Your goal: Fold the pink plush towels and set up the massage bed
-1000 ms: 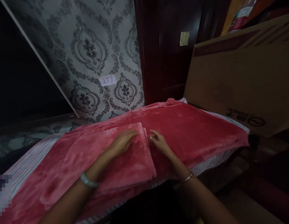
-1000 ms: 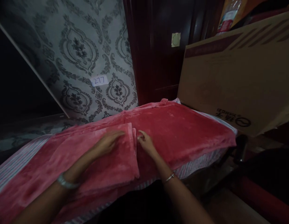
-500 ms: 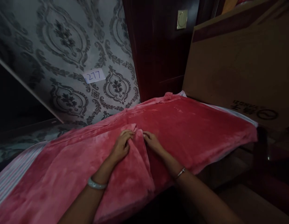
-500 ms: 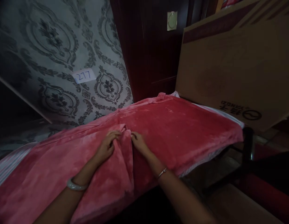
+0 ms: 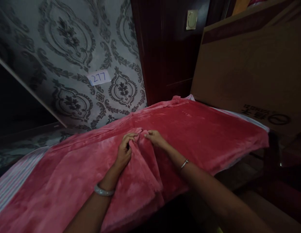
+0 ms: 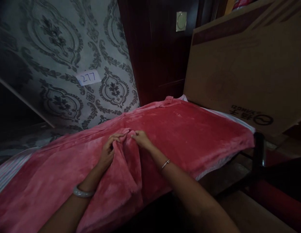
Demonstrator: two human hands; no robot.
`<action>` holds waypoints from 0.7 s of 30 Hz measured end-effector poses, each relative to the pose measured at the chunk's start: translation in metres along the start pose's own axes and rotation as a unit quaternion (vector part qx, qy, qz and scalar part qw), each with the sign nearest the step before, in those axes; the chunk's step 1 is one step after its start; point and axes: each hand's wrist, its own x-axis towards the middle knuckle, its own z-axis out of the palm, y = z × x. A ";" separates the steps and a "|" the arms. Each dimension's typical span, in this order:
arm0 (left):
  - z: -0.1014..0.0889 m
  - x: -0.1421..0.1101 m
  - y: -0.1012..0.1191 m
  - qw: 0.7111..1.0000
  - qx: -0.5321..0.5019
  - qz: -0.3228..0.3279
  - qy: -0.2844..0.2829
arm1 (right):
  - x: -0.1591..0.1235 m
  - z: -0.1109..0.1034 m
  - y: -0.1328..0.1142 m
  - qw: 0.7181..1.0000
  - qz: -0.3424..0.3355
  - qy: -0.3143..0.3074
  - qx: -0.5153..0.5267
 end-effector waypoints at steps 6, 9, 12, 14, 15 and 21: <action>-0.004 0.000 0.007 0.999 0.016 -0.014 0.049 | 0.003 0.010 0.005 0.998 0.013 -0.009 0.056; -0.004 -0.001 0.009 0.999 0.014 -0.017 0.047 | 0.003 0.010 0.019 0.998 0.009 0.031 0.062; -0.004 -0.001 0.008 0.998 0.017 -0.029 0.050 | 0.004 0.007 0.025 0.997 0.009 0.046 0.063; -0.003 -0.001 0.007 0.998 0.020 -0.034 0.056 | 0.003 0.007 0.024 0.997 0.006 0.042 0.068; -0.003 -0.001 0.007 0.998 0.019 -0.034 0.058 | 0.001 0.007 0.022 0.996 0.007 0.038 0.077; -0.002 -0.001 0.009 0.998 0.006 -0.033 0.061 | -0.019 0.012 0.000 0.972 0.024 -0.076 0.219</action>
